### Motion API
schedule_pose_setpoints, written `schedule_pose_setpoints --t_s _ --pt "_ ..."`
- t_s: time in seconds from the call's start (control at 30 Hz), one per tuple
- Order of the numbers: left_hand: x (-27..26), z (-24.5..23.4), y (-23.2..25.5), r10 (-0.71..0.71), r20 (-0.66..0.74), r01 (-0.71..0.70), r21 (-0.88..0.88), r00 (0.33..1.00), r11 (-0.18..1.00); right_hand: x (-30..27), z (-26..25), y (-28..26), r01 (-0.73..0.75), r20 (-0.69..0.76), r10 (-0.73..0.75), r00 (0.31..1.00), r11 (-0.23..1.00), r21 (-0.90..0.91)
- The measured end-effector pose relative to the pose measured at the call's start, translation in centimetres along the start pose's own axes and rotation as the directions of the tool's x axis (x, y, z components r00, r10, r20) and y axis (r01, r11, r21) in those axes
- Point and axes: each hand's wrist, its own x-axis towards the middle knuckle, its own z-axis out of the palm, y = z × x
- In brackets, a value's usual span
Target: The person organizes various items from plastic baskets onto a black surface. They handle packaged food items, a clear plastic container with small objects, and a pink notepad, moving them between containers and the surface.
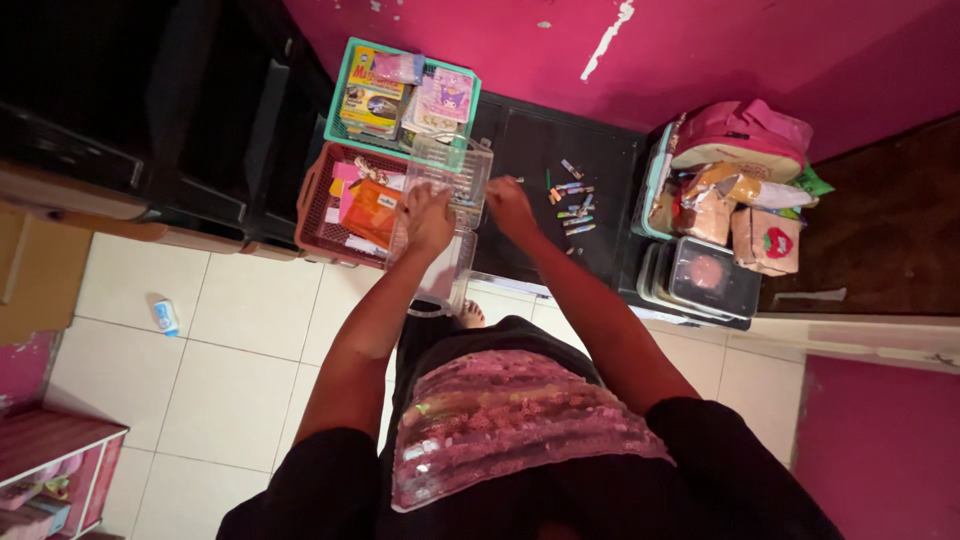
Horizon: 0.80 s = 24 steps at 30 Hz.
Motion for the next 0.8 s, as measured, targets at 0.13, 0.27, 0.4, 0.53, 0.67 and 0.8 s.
schedule_pose_setpoints --t_s 0.13,0.27,0.4,0.53,0.67,0.8 --pt "0.3 0.3 -0.2 -0.029 0.056 0.028 0.019 0.998 0.999 3.1 1.6 -2.6 0.101 0.067 -0.103 0.992 0.994 0.037" --pt "0.4 0.6 -0.3 -0.030 0.050 0.029 0.012 0.998 1.000 4.1 3.2 -1.7 0.084 0.168 -0.080 0.983 0.996 -0.018" --pt "0.3 0.0 -0.1 0.009 0.036 -0.009 0.002 0.999 1.000 3.0 2.2 -2.9 0.073 0.032 -0.074 0.997 0.997 0.033" --pt "0.3 -1.1 0.7 0.093 0.066 -0.093 -0.005 0.994 0.996 3.0 -0.8 -6.3 0.030 0.149 0.016 0.989 0.953 -0.300" --pt "0.8 -0.4 1.4 0.080 0.062 -0.082 0.021 0.995 0.996 2.8 -2.6 -7.3 -0.149 -0.049 0.141 0.989 0.929 -0.338" --pt "1.4 1.1 1.4 0.097 -0.009 -0.097 -0.027 0.995 0.995 1.4 -3.3 -3.4 -0.128 -0.014 0.137 0.990 0.879 -0.460"
